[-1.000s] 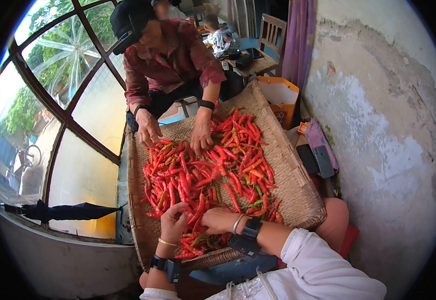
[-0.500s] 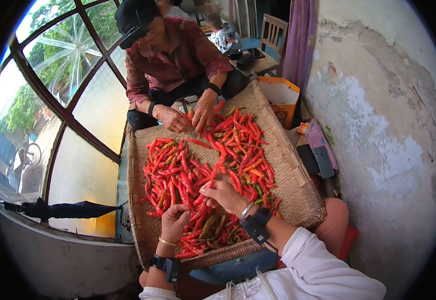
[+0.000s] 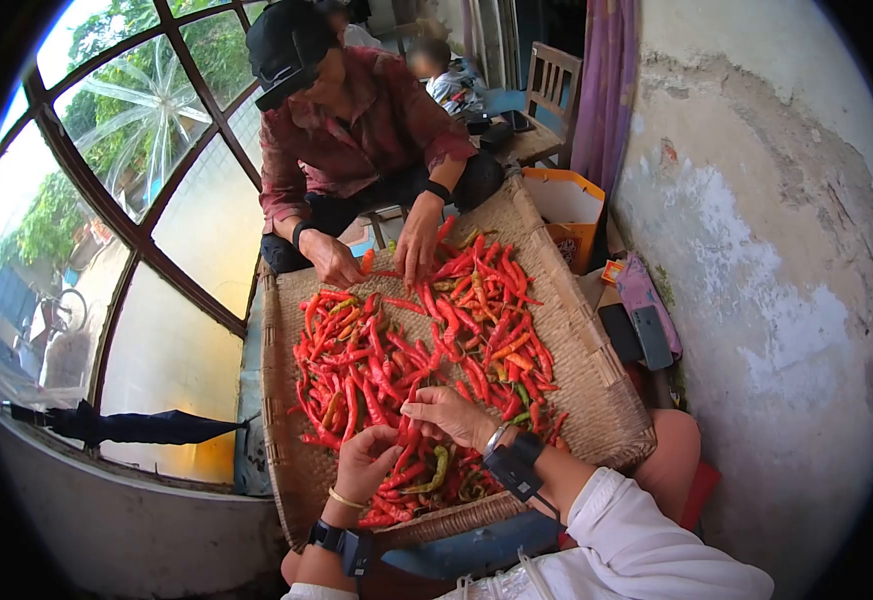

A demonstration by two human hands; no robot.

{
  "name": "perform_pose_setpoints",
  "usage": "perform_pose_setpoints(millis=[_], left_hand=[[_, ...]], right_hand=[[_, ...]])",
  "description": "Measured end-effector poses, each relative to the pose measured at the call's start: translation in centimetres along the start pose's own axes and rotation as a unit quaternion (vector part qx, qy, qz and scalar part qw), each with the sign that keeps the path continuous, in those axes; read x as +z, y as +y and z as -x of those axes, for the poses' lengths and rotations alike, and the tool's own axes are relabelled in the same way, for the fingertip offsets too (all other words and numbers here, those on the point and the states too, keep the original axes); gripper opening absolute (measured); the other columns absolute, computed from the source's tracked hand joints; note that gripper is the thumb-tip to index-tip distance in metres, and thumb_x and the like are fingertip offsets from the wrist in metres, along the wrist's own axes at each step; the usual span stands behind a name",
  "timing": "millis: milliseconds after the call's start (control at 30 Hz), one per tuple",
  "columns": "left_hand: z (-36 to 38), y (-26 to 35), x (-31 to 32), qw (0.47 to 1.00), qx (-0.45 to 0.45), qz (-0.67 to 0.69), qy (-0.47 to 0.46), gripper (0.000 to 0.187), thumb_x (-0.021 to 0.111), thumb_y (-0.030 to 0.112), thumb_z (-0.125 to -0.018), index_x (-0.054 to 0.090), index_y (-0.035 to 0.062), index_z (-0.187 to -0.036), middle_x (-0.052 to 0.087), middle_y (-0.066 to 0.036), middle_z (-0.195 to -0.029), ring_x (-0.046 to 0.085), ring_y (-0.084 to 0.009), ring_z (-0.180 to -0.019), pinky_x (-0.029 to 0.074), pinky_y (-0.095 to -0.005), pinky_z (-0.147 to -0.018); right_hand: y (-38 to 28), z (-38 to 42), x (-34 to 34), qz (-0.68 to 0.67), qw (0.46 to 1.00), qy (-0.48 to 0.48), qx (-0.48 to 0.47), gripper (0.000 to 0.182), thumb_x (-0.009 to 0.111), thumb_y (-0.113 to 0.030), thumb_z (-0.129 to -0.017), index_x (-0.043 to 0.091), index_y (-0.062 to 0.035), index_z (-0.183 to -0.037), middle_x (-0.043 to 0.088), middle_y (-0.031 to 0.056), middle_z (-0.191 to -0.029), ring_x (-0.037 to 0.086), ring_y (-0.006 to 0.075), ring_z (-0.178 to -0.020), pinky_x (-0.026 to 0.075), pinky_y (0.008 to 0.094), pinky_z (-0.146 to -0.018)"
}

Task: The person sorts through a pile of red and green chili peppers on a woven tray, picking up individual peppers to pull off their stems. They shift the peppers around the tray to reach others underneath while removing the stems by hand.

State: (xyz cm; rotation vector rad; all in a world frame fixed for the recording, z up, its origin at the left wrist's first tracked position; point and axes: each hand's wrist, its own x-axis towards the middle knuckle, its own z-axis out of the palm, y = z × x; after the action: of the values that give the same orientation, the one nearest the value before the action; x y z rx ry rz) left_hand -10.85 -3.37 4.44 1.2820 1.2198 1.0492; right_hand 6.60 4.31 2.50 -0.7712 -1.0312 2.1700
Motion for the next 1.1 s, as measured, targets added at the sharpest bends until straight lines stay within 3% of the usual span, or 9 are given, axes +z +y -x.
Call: perform_pose_setpoints(millis=[233,300,433,500,567,633,700,800,1100], left_hand=[[0.0,0.2,0.1,0.999,-0.011,-0.035,-0.036,0.018,0.058,-0.004,-0.076,0.055,0.0017,-0.093,0.057,0.001,-0.080,0.053,-0.0043,-0.073,0.045,-0.0179,-0.063],[-0.1,1.0,0.1,0.980,-0.040,-0.187,0.047,0.016,0.061,0.000,-0.075,0.056,0.0004,-0.090,0.058,0.000,-0.074,0.054,-0.0045,-0.070,0.045,-0.0189,-0.059],[-0.1,0.2,-0.7,0.936,0.004,-0.352,0.015,0.019,0.066,0.005,-0.070,0.057,0.0018,-0.087,0.059,-0.004,-0.068,0.057,-0.0104,-0.065,0.046,-0.0237,-0.056],[0.0,0.3,-0.2,0.874,0.103,-0.465,-0.100,0.022,0.067,0.011,-0.066,0.058,0.0047,-0.085,0.059,-0.008,-0.071,0.059,-0.0200,-0.065,0.047,-0.0287,-0.058],[0.3,0.6,0.3,0.872,0.043,-0.464,-0.148,0.026,0.066,0.016,-0.064,0.059,0.0074,-0.088,0.059,-0.009,-0.076,0.058,-0.0259,-0.069,0.047,-0.0330,-0.061],[0.4,-0.5,0.2,0.821,0.045,-0.533,-0.199,0.031,0.066,0.019,-0.064,0.058,0.0078,-0.091,0.060,-0.009,-0.081,0.059,-0.0256,-0.072,0.047,-0.0346,-0.062],[0.3,-1.2,-0.1,0.812,0.060,-0.546,-0.198,0.034,0.065,0.021,-0.063,0.058,0.0089,-0.094,0.060,-0.009,-0.082,0.059,-0.0261,-0.074,0.047,-0.0367,-0.063],[0.2,-1.1,0.2,0.787,0.010,-0.582,-0.205,0.032,0.063,0.025,-0.065,0.058,0.0109,-0.093,0.060,-0.010,-0.079,0.059,-0.0264,-0.073,0.047,-0.0373,-0.062],[0.4,-1.0,0.5,0.766,0.026,-0.597,-0.237,0.016,0.061,0.028,-0.067,0.062,0.0129,-0.074,0.060,-0.008,-0.067,0.059,-0.0257,-0.064,0.047,-0.0378,-0.055]], right_hand=[[-1.2,0.6,0.3,0.065,0.996,-0.020,0.053,0.013,0.058,-0.019,-0.081,0.055,-0.0069,-0.079,0.053,-0.0017,-0.060,0.047,0.0031,-0.044,0.036,0.0150,-0.038],[-2.5,0.9,-0.3,0.089,0.995,0.047,0.018,0.011,0.057,-0.018,-0.081,0.055,-0.0075,-0.078,0.054,-0.0012,-0.060,0.048,0.0034,-0.044,0.036,0.0147,-0.038],[-2.9,0.2,-2.9,-0.121,0.977,0.152,-0.093,0.015,0.057,-0.021,-0.081,0.055,-0.0077,-0.088,0.055,0.0007,-0.066,0.052,0.0068,-0.052,0.042,0.0198,-0.043],[-2.5,0.1,-2.5,-0.216,0.951,0.181,-0.124,0.022,0.057,-0.022,-0.082,0.051,-0.0066,-0.097,0.057,0.0037,-0.074,0.055,0.0082,-0.059,0.044,0.0222,-0.046],[-1.1,0.1,-1.8,-0.165,0.959,0.221,-0.069,0.030,0.055,-0.023,-0.082,0.048,-0.0048,-0.106,0.057,0.0057,-0.081,0.056,0.0089,-0.063,0.045,0.0220,-0.049],[1.4,-0.8,-0.9,0.164,0.970,0.180,-0.012,0.040,0.058,-0.022,-0.079,0.045,-0.0030,-0.111,0.056,0.0070,-0.085,0.057,0.0152,-0.066,0.046,0.0255,-0.054],[3.8,-1.1,0.2,0.530,0.798,0.125,-0.259,0.034,0.061,-0.017,-0.073,0.049,-0.0063,-0.103,0.054,0.0103,-0.084,0.058,0.0252,-0.066,0.048,0.0339,-0.056],[4.2,-0.8,1.5,0.657,0.722,0.053,-0.210,0.024,0.059,-0.015,-0.069,0.053,-0.0085,-0.092,0.051,0.0164,-0.084,0.057,0.0330,-0.071,0.048,0.0424,-0.061],[3.1,-0.1,0.0,0.700,0.695,0.030,-0.162,0.016,0.059,-0.017,-0.068,0.053,-0.0073,-0.080,0.056,0.0101,-0.076,0.057,0.0295,-0.071,0.045,0.0403,-0.063]])
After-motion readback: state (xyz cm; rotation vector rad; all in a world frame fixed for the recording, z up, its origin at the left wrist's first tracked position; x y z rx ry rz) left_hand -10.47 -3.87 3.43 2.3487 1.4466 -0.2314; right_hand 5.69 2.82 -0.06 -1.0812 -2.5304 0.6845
